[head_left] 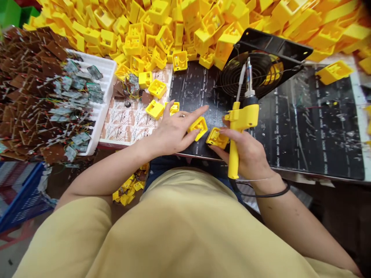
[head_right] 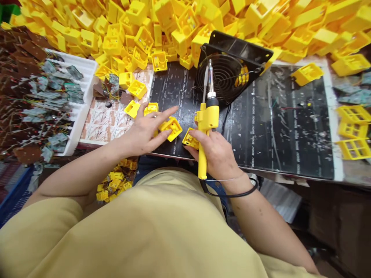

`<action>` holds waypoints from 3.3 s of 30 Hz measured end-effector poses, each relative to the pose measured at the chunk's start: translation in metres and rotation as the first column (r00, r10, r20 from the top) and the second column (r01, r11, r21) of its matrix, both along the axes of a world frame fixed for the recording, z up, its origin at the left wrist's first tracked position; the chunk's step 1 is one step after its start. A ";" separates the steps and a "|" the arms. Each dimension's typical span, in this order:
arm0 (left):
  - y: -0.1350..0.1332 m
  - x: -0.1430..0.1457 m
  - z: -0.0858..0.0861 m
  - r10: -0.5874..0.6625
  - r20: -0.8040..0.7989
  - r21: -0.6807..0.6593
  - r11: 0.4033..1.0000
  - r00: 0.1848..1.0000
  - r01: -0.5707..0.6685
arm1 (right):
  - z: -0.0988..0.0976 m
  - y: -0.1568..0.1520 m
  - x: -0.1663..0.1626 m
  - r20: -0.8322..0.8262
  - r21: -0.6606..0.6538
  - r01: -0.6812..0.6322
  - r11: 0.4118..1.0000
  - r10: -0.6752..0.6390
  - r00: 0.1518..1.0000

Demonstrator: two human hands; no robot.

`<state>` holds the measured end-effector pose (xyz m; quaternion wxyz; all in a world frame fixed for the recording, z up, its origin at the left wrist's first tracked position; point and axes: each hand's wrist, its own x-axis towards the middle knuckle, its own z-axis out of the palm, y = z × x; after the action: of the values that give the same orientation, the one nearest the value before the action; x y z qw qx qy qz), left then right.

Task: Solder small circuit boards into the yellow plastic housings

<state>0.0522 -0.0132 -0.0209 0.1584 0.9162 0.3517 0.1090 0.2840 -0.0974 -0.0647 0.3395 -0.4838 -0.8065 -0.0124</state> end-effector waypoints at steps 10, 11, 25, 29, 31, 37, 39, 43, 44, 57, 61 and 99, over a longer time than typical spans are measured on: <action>-0.005 -0.004 0.015 0.000 -0.363 0.123 0.991 0.932 0.048 | -0.012 -0.006 0.011 -0.064 0.039 -0.056 0.998 0.058 0.996; -0.003 -0.006 0.020 -0.065 -0.379 0.079 0.992 0.923 0.102 | -0.012 -0.006 0.011 -0.071 0.045 -0.065 0.997 0.068 0.995; -0.023 0.010 0.006 0.116 -0.227 0.253 0.966 0.967 -0.057 | -0.016 -0.001 0.008 -0.060 0.076 -0.055 0.996 0.059 0.996; -0.018 -0.042 0.022 0.252 -0.080 0.234 0.945 0.964 -0.228 | -0.008 0.013 0.005 -0.042 0.050 -0.154 0.987 0.157 0.987; -0.019 -0.064 0.022 0.286 -0.056 0.197 0.942 0.957 -0.270 | -0.005 0.021 0.001 -0.042 0.045 -0.197 0.979 0.198 0.979; -0.028 -0.070 -0.010 0.128 -0.066 0.124 0.985 0.990 -0.120 | -0.003 0.035 -0.017 -0.010 -0.029 -0.293 0.956 0.293 0.956; -0.027 -0.066 -0.012 0.192 -0.154 0.216 0.964 0.969 -0.156 | 0.003 0.036 -0.018 -0.010 -0.053 -0.300 0.952 0.300 0.954; -0.025 -0.064 -0.004 0.382 -0.285 0.350 0.895 0.879 -0.275 | 0.024 0.049 -0.025 -0.033 -0.069 -0.229 0.971 0.227 0.973; -0.026 -0.062 -0.003 0.379 -0.285 0.332 0.901 0.881 -0.280 | 0.028 0.056 -0.029 -0.031 -0.074 -0.209 0.975 0.208 0.978; 0.011 -0.079 -0.003 0.433 -0.088 0.297 0.871 0.897 -0.391 | 0.030 0.124 -0.082 0.174 -0.361 -0.144 0.921 0.219 0.960; 0.028 -0.069 -0.009 0.369 -0.174 0.157 0.926 0.913 -0.344 | 0.030 0.128 -0.079 0.183 -0.382 -0.121 0.916 0.203 0.962; 0.094 -0.049 0.013 -0.355 -0.023 -0.306 0.892 0.935 0.331 | 0.015 0.101 -0.010 0.036 -0.352 -0.229 0.908 0.258 0.966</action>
<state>0.0033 0.0812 -0.0083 0.2974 0.9329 0.2028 -0.0107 0.2743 0.0037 -0.0492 0.2152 -0.4304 -0.8634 0.1515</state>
